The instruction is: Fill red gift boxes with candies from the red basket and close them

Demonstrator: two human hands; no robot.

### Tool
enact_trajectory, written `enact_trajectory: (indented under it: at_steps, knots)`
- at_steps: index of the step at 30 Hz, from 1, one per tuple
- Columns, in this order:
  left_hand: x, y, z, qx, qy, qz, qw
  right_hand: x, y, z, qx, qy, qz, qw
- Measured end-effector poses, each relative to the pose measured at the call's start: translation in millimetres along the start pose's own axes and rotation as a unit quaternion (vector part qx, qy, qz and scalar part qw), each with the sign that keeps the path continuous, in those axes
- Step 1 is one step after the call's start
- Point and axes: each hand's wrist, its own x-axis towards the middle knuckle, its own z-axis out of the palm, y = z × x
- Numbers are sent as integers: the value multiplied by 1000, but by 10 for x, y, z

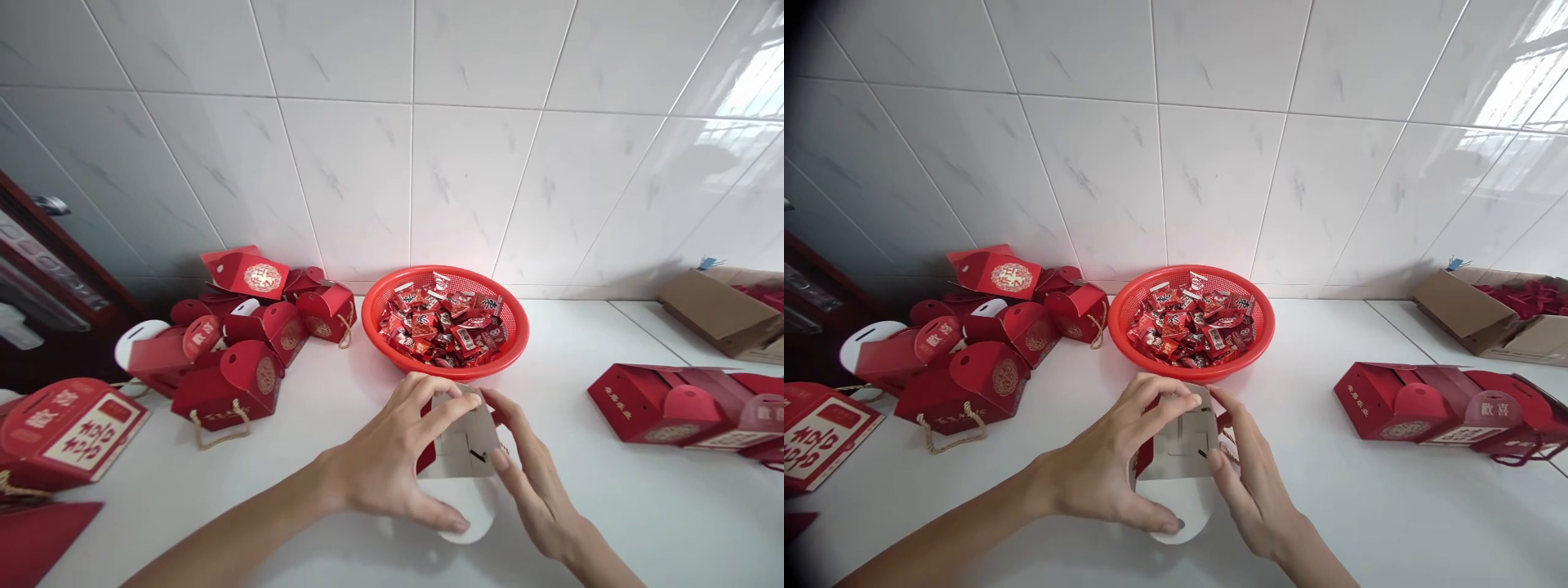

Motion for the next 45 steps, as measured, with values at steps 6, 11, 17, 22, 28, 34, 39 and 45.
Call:
enact_trajectory:
  at_steps: [6, 11, 17, 22, 28, 34, 39, 45]
  knots:
    - [-6, 5, -85, 54, 69, 5, 996, -22, 77, 50, 92, 72, 70, 991]
    - [-7, 52, -191, 98, 82, -3, 992, -1, 109, 73, 60, 119, 118, 984]
    - [-51, 86, -436, 150, 34, -5, 988, 29, 32, 128, 88, 78, 96, 988]
    - [-84, 116, -556, 186, -46, -113, 975, 25, -17, 183, 116, 71, 67, 988]
    - [-68, 92, -629, 122, -57, -178, 975, 5, 34, 198, 119, 63, 72, 988]
    - [-97, 85, -698, 101, -76, -220, 967, 44, 4, 228, 112, 37, 95, 988]
    - [-120, 113, -800, 96, -105, -277, 950, 134, -34, 280, 111, -4, 87, 990]
    - [-121, 43, -969, 61, -103, -334, 935, 219, -12, 337, 110, -15, 91, 990]
